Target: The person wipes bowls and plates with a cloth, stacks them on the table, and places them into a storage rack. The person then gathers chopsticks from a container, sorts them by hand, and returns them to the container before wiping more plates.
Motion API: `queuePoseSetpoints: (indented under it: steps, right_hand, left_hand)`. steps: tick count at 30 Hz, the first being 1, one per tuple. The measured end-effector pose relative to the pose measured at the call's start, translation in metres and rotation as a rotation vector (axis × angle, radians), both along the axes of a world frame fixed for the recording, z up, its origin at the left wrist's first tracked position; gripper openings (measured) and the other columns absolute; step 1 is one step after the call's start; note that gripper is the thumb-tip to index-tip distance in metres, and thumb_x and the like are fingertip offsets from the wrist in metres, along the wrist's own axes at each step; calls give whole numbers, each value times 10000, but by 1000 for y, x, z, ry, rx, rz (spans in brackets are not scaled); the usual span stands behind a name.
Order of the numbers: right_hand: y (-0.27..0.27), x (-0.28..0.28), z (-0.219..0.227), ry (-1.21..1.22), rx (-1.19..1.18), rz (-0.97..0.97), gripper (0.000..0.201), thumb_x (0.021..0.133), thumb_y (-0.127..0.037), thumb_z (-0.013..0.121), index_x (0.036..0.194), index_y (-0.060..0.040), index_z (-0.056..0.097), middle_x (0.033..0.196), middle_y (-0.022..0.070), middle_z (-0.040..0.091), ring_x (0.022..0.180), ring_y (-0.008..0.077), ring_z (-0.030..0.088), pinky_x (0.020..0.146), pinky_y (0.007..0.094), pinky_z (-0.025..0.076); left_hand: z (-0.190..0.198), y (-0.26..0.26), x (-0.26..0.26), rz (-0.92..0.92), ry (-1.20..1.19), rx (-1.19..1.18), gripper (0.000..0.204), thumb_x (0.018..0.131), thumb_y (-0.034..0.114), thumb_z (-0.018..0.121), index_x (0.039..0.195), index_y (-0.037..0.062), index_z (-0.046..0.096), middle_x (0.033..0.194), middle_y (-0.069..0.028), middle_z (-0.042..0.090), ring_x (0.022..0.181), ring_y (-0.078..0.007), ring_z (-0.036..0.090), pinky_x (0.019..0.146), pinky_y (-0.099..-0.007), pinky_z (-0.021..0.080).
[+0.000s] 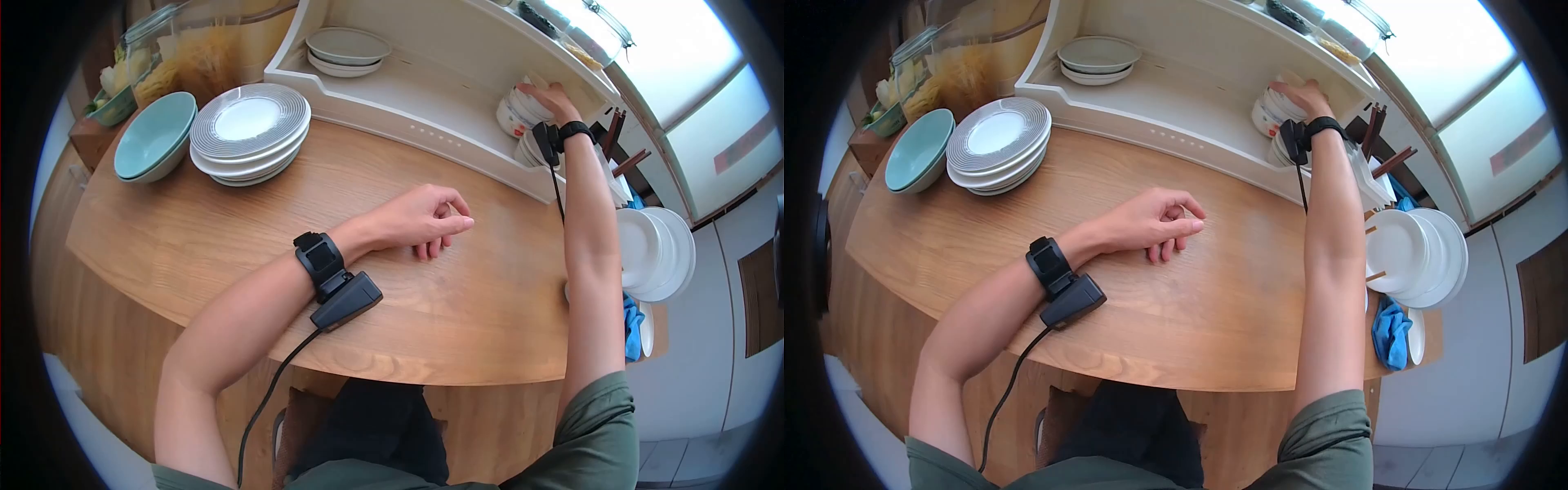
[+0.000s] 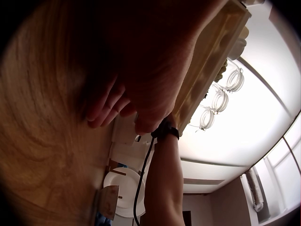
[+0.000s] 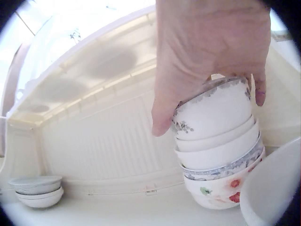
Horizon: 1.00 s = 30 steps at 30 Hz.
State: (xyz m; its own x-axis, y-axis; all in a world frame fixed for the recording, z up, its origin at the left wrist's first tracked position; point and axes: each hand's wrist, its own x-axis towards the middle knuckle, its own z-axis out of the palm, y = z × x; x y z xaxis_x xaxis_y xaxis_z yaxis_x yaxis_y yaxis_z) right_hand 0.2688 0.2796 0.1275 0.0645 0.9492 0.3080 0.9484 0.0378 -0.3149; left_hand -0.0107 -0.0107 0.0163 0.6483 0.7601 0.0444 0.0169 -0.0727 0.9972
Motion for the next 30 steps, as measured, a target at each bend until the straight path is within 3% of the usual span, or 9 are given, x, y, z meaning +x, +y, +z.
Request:
queuePoseSetpoints:
  steps: [3, 6, 9, 12, 15, 16, 21, 30]
  right_hand:
    - [-33, -18, 17, -9, -59, 130, 887, 622, -546, 733, 1164, 129, 539, 1170, 250, 585, 1095, 341, 573, 914, 337, 443]
    - [-8, -2, 14, -14, -22, 225, 894, 596, -550, 740, 1189, 89, 541, 1233, 237, 558, 1158, 352, 536, 986, 343, 410]
    - [31, 25, 1, 54, 34, 99, 915, 606, -558, 725, 1225, 83, 515, 1219, 253, 559, 1156, 350, 534, 998, 356, 395]
    - [-20, 9, 7, -9, 235, 1, 964, 608, -569, 716, 1269, 87, 467, 1236, 271, 535, 1152, 371, 532, 1006, 379, 389]
    - [-78, -4, 21, 45, 214, 77, 999, 613, -568, 716, 1304, 87, 415, 1280, 295, 481, 1200, 399, 477, 1011, 412, 388]
    - [-86, 0, 22, 89, 207, 143, 997, 617, -568, 715, 1305, 87, 411, 1285, 306, 469, 1218, 403, 457, 1012, 424, 388]
    - [-120, 10, 6, 24, 146, 2, 1019, 630, -613, 698, 1376, -9, 356, 1315, 352, 354, 1215, 481, 414, 1019, 461, 368]
    - [-151, -9, -27, -72, 68, -88, 1069, 602, -649, 700, 1361, 26, 366, 1309, 414, 324, 1251, 507, 351, 1033, 481, 336]
  left_hand:
    - [0, 0, -2, 3, 5, -5, 378, 941, 233, 545, 1172, -64, 510, 738, -79, 591, 552, -103, 585, 444, -224, 494]
    - [-1, 2, 0, -6, 5, 8, 377, 942, 235, 543, 1172, -63, 511, 738, -79, 590, 550, -104, 585, 446, -226, 495]
    - [-2, 1, -1, -10, 8, 14, 374, 943, 238, 542, 1173, -55, 515, 738, -79, 590, 555, -105, 586, 446, -226, 494]
    - [-1, 1, 0, -5, 6, 16, 368, 942, 242, 543, 1170, -46, 521, 739, -77, 591, 559, -105, 587, 446, -225, 493]
    - [-2, -1, 0, 0, 6, 19, 362, 941, 245, 546, 1163, -41, 527, 740, -75, 592, 560, -105, 586, 446, -225, 492]
    - [-3, -1, 0, 2, 8, 25, 360, 941, 246, 547, 1160, -40, 530, 740, -74, 592, 559, -105, 585, 446, -224, 492]
    - [-6, 0, 1, 0, 7, 53, 348, 942, 247, 547, 1143, -36, 535, 737, -77, 596, 552, -105, 585, 441, -222, 487]
    - [-3, -1, -1, -13, 11, 75, 359, 947, 258, 530, 1107, -64, 535, 745, -96, 603, 562, -127, 601, 462, -238, 500]
